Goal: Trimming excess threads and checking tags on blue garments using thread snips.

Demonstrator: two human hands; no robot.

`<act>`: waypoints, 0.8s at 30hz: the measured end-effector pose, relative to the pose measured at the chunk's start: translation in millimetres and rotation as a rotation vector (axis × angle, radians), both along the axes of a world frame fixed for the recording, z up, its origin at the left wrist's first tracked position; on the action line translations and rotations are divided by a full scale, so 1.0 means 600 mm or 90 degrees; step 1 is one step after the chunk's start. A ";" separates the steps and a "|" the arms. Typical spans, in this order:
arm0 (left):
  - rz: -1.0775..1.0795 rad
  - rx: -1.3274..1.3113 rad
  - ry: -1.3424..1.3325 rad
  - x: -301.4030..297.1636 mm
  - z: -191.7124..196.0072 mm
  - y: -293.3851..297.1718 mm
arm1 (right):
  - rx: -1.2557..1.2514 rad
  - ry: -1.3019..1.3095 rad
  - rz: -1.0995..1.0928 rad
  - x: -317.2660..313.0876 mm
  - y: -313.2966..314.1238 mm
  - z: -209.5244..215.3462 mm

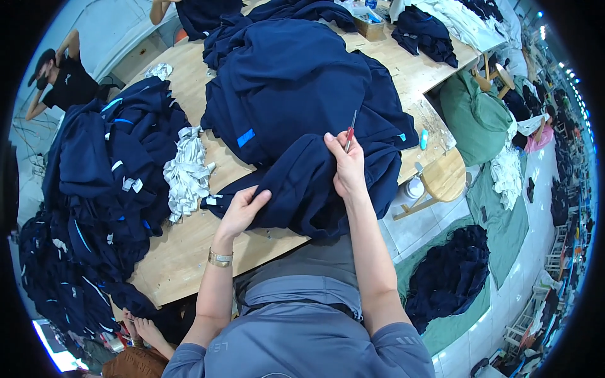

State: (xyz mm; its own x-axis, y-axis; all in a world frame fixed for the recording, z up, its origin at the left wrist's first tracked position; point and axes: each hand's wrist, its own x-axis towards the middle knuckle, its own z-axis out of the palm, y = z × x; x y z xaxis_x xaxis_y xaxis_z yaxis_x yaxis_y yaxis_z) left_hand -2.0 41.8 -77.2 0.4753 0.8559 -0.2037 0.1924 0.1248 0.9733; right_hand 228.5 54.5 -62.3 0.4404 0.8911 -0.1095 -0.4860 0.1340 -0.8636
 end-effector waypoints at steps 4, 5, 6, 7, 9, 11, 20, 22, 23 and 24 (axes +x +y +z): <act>0.088 -0.101 -0.197 0.004 0.027 -0.004 | -0.076 -0.546 -0.104 0.014 0.003 -0.021; 0.110 -0.116 -0.234 0.005 0.033 -0.004 | -0.064 -0.624 -0.122 0.010 -0.007 -0.019; 0.137 -0.093 -0.225 0.006 0.033 -0.003 | -0.063 -0.579 -0.082 0.003 -0.020 -0.015; 0.139 -0.092 -0.223 0.004 0.036 -0.004 | -0.062 -0.532 -0.041 -0.015 -0.035 0.011; 0.171 -0.085 -0.213 0.001 0.044 -0.006 | -0.011 -0.593 0.065 -0.042 -0.063 0.044; 0.178 -0.059 -0.176 0.006 0.058 -0.008 | 0.034 -0.749 0.184 -0.048 -0.085 0.053; 0.195 0.027 -0.065 0.014 0.074 -0.008 | 0.116 -0.953 0.251 -0.051 -0.105 0.056; 0.198 0.028 -0.052 0.013 0.076 -0.008 | 0.097 -0.963 0.271 -0.051 -0.106 0.061; 0.187 0.041 -0.017 0.012 0.082 -0.007 | 0.103 -0.966 0.265 -0.052 -0.105 0.063; 0.176 0.053 0.018 0.012 0.086 -0.007 | 0.109 -0.968 0.259 -0.053 -0.105 0.064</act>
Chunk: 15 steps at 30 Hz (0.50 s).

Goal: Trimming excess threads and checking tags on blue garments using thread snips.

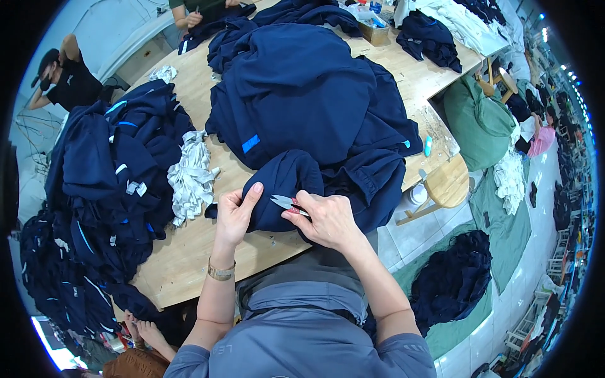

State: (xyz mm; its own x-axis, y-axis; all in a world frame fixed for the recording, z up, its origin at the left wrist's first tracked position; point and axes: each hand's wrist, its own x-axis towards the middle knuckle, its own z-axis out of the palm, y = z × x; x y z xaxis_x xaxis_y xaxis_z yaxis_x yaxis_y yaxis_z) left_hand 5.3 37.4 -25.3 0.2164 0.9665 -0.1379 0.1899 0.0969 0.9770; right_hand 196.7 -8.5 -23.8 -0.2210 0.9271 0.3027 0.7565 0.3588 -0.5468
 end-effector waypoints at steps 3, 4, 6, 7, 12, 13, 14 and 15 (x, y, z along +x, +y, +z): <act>0.004 0.017 0.015 0.006 0.008 -0.004 | 0.010 -0.015 -0.004 -0.004 0.000 -0.002; 0.004 0.017 0.015 0.005 0.008 -0.004 | 0.010 -0.015 -0.003 -0.003 0.001 -0.003; -0.006 0.010 0.047 0.003 0.004 -0.004 | 0.060 -0.032 -0.023 -0.001 0.004 -0.009; -0.003 0.008 0.047 0.002 0.000 -0.004 | 0.058 -0.032 -0.021 0.001 0.005 -0.013; 0.032 -0.019 0.037 -0.023 -0.048 0.004 | -0.079 0.234 -0.258 0.035 0.008 -0.036; 0.059 -0.028 -0.019 -0.028 -0.064 0.009 | -0.134 0.311 -0.302 0.045 0.010 -0.042; 0.096 -0.030 -0.048 -0.034 -0.076 0.009 | -0.151 0.370 -0.307 0.056 0.010 -0.061; 0.134 -0.031 -0.076 -0.041 -0.083 0.010 | -0.158 0.370 -0.308 0.053 0.003 -0.069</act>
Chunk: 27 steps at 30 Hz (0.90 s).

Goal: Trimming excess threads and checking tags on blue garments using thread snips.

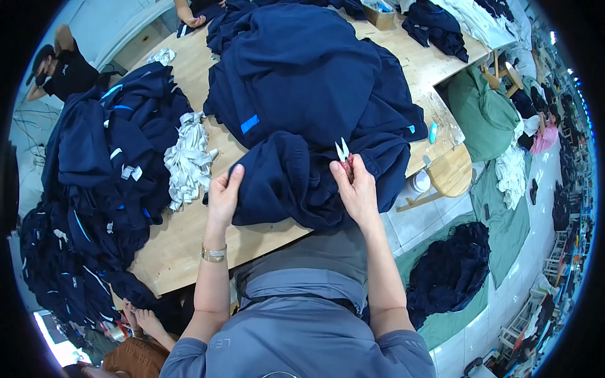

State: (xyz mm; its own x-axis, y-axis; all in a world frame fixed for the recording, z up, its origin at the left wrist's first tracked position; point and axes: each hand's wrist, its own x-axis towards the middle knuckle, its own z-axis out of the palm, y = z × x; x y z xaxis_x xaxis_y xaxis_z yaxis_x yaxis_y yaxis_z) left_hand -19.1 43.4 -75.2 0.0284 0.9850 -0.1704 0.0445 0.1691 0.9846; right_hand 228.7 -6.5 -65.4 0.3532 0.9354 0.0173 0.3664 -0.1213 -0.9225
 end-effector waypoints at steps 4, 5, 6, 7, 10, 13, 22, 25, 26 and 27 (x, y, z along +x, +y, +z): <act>0.111 0.102 0.399 -0.034 0.004 0.016 | -0.043 -0.027 0.156 -0.017 -0.037 -0.018; 0.126 0.175 0.464 -0.044 -0.012 0.016 | -0.019 -0.103 0.194 -0.025 -0.047 -0.021; 0.140 0.249 0.529 -0.054 -0.027 0.017 | 0.006 -0.179 0.232 -0.032 -0.056 -0.022; 0.140 0.248 0.530 -0.051 -0.025 0.016 | -0.003 -0.213 0.285 -0.032 -0.061 -0.023; 0.085 0.262 0.519 -0.024 -0.016 0.018 | 0.021 -0.230 0.258 -0.023 -0.072 -0.060; -0.034 0.147 0.521 0.014 -0.008 0.022 | 0.023 -0.003 0.097 -0.008 -0.066 -0.051; 0.365 0.152 -0.029 -0.098 -0.071 0.082 | 0.261 0.312 0.203 -0.056 -0.096 0.055; 0.544 0.111 -0.226 -0.190 -0.085 0.087 | 0.220 0.337 0.122 -0.044 -0.092 0.045; 0.614 0.096 -0.148 -0.186 -0.064 0.081 | 0.188 0.337 0.016 -0.031 -0.084 0.030; 0.608 0.153 -0.079 -0.171 -0.047 0.077 | 0.205 0.373 -0.064 -0.015 -0.074 0.016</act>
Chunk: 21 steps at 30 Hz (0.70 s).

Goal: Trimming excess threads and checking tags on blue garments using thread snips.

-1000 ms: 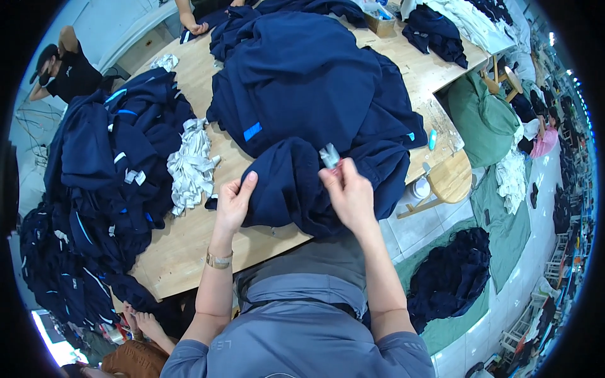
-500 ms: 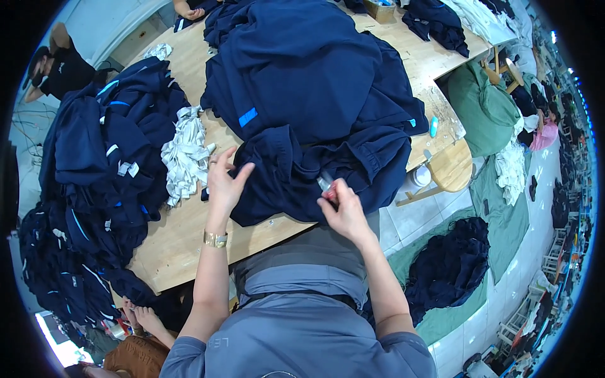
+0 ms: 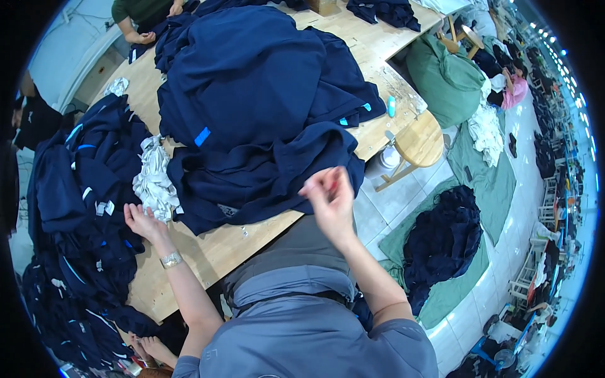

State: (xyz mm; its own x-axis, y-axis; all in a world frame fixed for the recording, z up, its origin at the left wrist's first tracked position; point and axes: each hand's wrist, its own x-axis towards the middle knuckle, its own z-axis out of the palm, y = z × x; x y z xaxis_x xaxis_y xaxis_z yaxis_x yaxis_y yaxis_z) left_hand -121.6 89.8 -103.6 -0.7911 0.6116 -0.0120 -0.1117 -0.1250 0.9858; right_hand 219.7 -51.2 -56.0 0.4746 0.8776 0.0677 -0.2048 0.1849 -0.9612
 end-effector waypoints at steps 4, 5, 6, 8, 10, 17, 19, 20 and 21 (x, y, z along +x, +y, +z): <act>-0.263 0.045 0.238 0.130 0.029 -0.038 | -0.061 0.020 -0.221 0.088 0.010 -0.086; -0.423 0.004 0.259 0.168 0.023 -0.041 | -0.081 0.043 -0.254 0.103 0.007 -0.097; -0.577 -0.001 0.258 0.211 0.028 -0.049 | -0.080 0.044 -0.257 0.111 0.005 -0.103; -0.778 -0.230 0.149 0.280 0.015 -0.062 | -0.061 0.121 -0.265 0.114 0.000 -0.109; -0.859 -0.298 0.148 0.327 -0.026 -0.072 | -0.058 0.125 -0.265 0.108 -0.002 -0.106; -0.752 -0.233 -0.201 0.329 0.014 -0.056 | -0.094 0.093 -0.321 0.113 -0.013 -0.128; -0.684 -0.097 -0.235 0.252 0.052 -0.038 | -0.086 0.087 -0.323 0.106 -0.005 -0.132; -0.621 0.029 -0.128 0.196 0.034 -0.032 | -0.092 0.067 -0.310 0.100 0.003 -0.134; -0.537 -0.032 -0.205 0.175 0.085 -0.037 | -0.103 0.044 -0.301 0.101 0.008 -0.144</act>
State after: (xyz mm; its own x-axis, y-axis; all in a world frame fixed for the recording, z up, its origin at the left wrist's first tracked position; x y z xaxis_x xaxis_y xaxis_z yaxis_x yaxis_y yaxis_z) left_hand -16.4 67.4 -52.6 -0.0338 0.9797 -0.1974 -0.4179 0.1655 0.8933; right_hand 280.3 -46.5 -142.6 0.8210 0.5627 -0.0966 -0.1988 0.1231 -0.9723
